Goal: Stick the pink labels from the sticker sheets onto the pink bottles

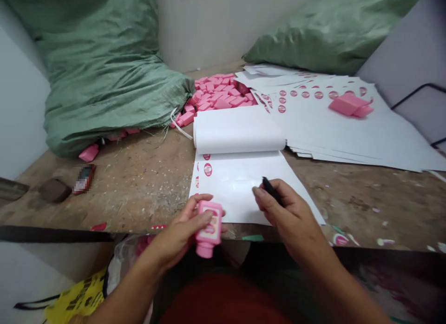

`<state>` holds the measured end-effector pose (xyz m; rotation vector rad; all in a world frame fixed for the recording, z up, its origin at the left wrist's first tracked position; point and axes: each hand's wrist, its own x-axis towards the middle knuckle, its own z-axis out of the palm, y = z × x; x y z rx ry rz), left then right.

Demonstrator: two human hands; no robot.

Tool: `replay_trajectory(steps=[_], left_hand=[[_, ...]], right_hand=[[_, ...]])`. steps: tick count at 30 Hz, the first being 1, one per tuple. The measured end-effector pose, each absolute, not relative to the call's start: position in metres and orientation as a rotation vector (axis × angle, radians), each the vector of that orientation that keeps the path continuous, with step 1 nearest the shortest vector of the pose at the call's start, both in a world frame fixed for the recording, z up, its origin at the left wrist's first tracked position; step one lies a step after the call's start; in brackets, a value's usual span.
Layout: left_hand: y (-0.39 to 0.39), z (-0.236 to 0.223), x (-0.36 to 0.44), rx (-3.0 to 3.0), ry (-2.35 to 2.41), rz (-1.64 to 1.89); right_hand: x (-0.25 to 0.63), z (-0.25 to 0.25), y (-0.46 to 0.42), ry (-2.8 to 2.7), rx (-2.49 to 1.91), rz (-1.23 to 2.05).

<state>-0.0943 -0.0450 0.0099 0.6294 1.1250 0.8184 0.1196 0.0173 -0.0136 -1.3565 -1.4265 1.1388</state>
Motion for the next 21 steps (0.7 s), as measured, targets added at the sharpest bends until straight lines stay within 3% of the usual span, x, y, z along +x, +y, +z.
replay_trajectory(steps=[3, 8, 16, 21], left_hand=[[-0.070, 0.025, -0.149, 0.936, 1.429, 0.540], [-0.082, 0.035, -0.182, 1.332, 1.832, 0.570], [-0.026, -0.007, -0.124, 1.837, 1.575, 0.667], [-0.018, -0.013, -0.126, 1.993, 1.477, 0.493]], right_hand=[[0.133, -0.017, 0.020, -1.658, -1.380, 0.988], [0.148, -0.034, 0.022, -2.181, -1.249, 0.702], [0.151, -0.065, 0.023, -2.484, -0.873, 0.038], [0.151, -0.065, 0.023, -2.457, -0.747, -0.035]])
